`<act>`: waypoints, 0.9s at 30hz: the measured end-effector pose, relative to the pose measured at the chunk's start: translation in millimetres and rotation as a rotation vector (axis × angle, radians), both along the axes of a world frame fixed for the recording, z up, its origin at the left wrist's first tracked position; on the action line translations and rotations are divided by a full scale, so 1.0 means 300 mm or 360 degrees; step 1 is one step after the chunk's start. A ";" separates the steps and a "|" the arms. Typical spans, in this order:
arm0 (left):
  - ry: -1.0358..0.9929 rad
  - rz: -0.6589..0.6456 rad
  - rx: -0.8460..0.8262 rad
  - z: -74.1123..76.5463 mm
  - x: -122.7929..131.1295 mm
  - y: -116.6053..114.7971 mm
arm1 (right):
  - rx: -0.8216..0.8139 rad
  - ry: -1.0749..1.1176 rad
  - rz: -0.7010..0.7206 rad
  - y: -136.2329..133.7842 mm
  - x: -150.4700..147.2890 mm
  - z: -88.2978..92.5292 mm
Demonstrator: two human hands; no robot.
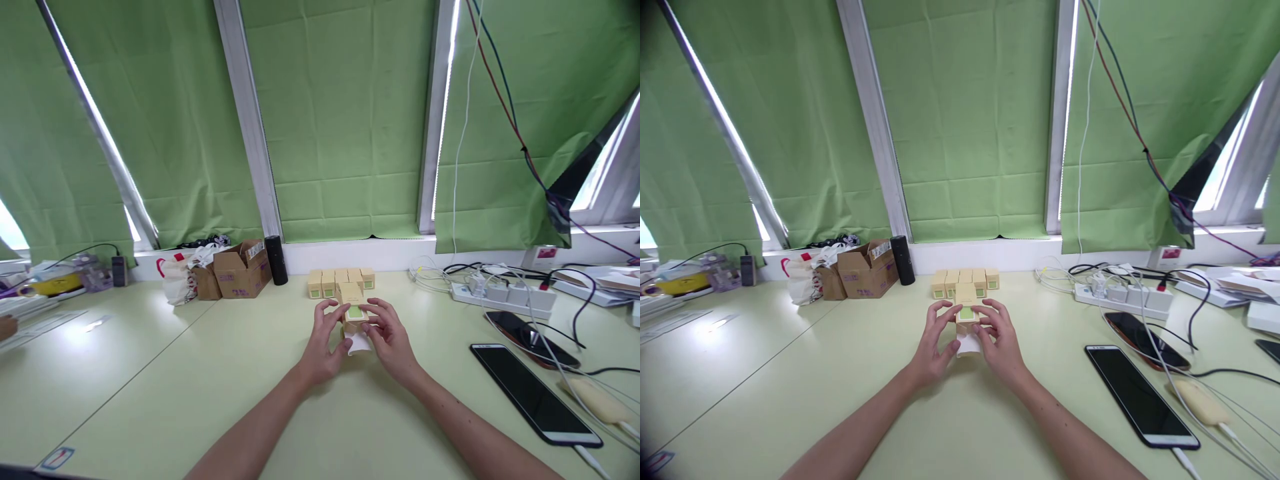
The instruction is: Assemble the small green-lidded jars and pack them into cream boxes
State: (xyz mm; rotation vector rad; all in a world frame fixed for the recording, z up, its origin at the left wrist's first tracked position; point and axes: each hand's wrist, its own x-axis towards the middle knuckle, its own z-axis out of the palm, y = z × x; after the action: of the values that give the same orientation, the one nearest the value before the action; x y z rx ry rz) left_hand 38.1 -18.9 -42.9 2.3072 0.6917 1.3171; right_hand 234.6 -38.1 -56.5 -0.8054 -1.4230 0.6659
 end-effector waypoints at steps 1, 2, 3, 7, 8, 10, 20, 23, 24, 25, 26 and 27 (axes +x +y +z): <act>0.0018 -0.0036 -0.0017 0.000 -0.002 0.001 | -0.0001 0.0001 -0.0006 0.000 0.001 0.000; 0.0039 -0.0066 -0.0039 -0.001 -0.004 0.002 | -0.0001 0.0003 -0.0010 0.001 0.002 0.000; 0.0061 -0.0093 -0.0066 -0.002 -0.005 0.003 | -0.0001 0.0009 -0.0015 0.002 0.002 0.000; 0.0127 -0.0133 -0.0146 -0.009 -0.003 0.005 | 0.0002 0.0031 -0.0033 0.002 0.003 0.001; 0.0129 -0.0127 -0.0150 -0.010 -0.001 0.005 | 0.0002 0.0030 -0.0036 0.002 0.003 0.001; 0.0114 -0.0108 -0.0144 -0.011 0.002 0.003 | 0.0002 0.0023 -0.0036 0.001 0.002 0.001; -0.0029 -0.0067 -0.0148 -0.002 0.013 -0.004 | 0.0008 0.0001 0.0004 -0.004 -0.004 -0.004; -0.0091 -0.0063 -0.0213 -0.004 0.019 -0.005 | 0.0031 -0.0019 0.0032 -0.008 0.000 -0.002; -0.0109 -0.0058 -0.0233 -0.004 0.020 -0.005 | 0.0043 -0.0029 0.0037 -0.009 0.001 -0.001; -0.0126 -0.0051 -0.0249 -0.005 0.021 -0.004 | 0.0055 -0.0037 0.0039 -0.011 0.002 0.000; -0.0141 -0.0045 -0.0262 -0.006 0.022 -0.004 | 0.0065 -0.0044 0.0041 -0.012 0.003 0.001; -0.0157 -0.0041 -0.0270 -0.006 0.022 -0.003 | 0.0074 -0.0051 0.0044 -0.014 0.004 0.001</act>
State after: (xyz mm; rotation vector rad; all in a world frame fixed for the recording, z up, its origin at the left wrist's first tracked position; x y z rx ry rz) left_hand 44.7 -19.6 -44.7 2.0964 0.7098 1.2981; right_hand 235.7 -42.2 -56.1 -0.7641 -1.4756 0.6417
